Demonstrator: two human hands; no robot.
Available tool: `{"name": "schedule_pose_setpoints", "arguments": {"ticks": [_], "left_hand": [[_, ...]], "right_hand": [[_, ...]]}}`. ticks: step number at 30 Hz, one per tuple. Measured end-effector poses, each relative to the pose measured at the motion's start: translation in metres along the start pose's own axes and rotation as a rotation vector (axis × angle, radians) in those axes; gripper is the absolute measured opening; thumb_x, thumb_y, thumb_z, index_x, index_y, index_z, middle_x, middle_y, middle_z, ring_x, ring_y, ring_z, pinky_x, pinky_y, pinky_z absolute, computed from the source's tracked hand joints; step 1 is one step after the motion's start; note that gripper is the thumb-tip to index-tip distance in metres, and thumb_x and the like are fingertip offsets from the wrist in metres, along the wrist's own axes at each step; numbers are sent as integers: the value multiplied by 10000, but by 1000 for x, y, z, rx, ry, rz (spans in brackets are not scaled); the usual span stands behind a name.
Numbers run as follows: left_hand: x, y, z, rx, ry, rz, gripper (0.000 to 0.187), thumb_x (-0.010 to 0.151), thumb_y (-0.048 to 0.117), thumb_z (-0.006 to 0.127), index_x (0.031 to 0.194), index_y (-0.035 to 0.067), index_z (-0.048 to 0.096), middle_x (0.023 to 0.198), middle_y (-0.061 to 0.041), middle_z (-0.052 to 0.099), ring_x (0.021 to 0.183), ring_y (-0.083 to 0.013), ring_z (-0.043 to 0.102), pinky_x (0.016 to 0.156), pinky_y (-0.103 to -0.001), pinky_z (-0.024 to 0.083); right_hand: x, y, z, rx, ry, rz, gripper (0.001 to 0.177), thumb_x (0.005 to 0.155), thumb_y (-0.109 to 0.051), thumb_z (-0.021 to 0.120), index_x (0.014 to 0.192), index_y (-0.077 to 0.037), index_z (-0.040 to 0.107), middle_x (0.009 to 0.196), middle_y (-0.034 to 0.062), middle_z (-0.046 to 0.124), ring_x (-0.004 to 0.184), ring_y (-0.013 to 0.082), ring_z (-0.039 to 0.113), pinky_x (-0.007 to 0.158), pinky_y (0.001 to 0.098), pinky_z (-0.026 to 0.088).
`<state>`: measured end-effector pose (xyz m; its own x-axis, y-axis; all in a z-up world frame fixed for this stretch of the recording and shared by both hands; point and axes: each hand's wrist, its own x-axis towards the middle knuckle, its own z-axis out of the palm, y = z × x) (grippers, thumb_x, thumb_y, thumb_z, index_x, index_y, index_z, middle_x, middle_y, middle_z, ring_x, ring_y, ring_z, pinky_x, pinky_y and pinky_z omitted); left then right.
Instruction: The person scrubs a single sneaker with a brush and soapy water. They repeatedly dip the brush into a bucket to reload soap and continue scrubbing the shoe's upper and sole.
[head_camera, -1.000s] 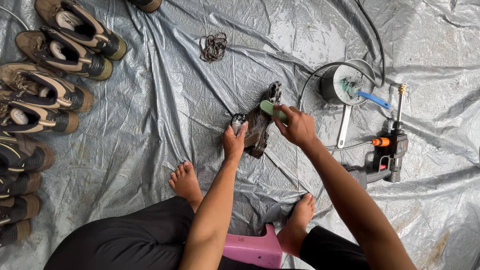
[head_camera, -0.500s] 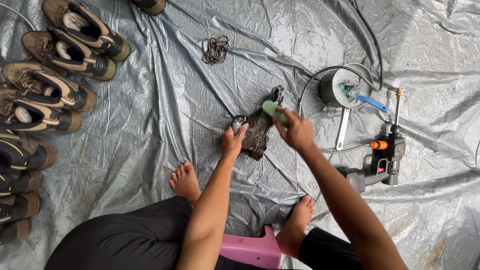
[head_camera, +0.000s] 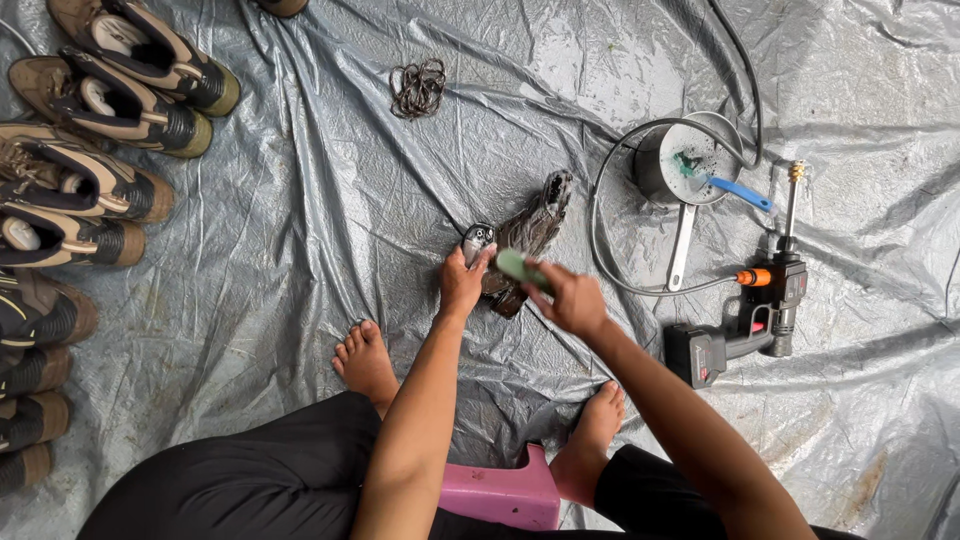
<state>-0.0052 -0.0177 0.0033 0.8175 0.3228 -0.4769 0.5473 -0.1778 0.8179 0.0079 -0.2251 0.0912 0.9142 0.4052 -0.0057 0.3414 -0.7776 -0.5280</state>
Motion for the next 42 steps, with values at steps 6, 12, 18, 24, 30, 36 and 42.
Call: {"name": "schedule_pose_setpoints", "arguments": {"ticks": [6,12,18,24,30,36,42], "left_hand": [[-9,20,-3,-20,24,35,513,920,472,810,1011,-24,713,982,-299,744,1057,-497,710,863,-564,540],[0,-1,9,-28,61,19,531,905,525,828,998,12,725,974,-264,751,1047,-452,728,854,-535,544],[-10,9,10,20,126,40,538,890,508,833,1080,23,700,1059,-272,756,1088,-481,708,900,-582,557],[-79,22,34,-220,600,-295,906,740,511,996,1370,37,549,1265,-244,625,1126,-414,688,938,-519,590],[-109,33,60,-894,-4,-604,1120,945,764,643,1602,-87,332,1637,-428,237,1517,-526,381,1243,-643,340],[-80,-11,70,-585,-98,-598,1055,913,794,707,1519,-29,442,1473,-321,512,1338,-445,598,1111,-782,365],[-53,-62,109,-549,-92,-598,652,1056,697,541,1515,243,447,1443,-130,599,1247,-382,682,984,-799,460]], "right_hand": [[43,30,-32,-203,105,-22,304,911,-423,783,1149,-263,681,773,80,737,656,366,757,639,477,616],[38,30,-9,-146,194,90,373,904,-397,798,1249,-302,695,804,85,758,719,352,772,647,474,612],[-12,-1,-5,-110,-78,-6,327,918,-463,719,1213,-333,659,835,65,773,742,357,780,708,485,638],[32,25,-7,-60,72,235,364,955,-446,732,1296,-351,644,943,121,782,857,396,776,756,541,615],[-26,-18,24,100,-115,188,385,919,-429,722,1281,-325,638,939,140,799,851,412,778,747,558,621],[23,3,-5,-14,-21,476,375,978,-540,664,1308,-365,623,875,191,763,892,463,756,835,583,590],[-39,-34,17,-12,-61,264,362,916,-489,703,1253,-378,632,909,90,795,852,364,783,755,504,625]]}}
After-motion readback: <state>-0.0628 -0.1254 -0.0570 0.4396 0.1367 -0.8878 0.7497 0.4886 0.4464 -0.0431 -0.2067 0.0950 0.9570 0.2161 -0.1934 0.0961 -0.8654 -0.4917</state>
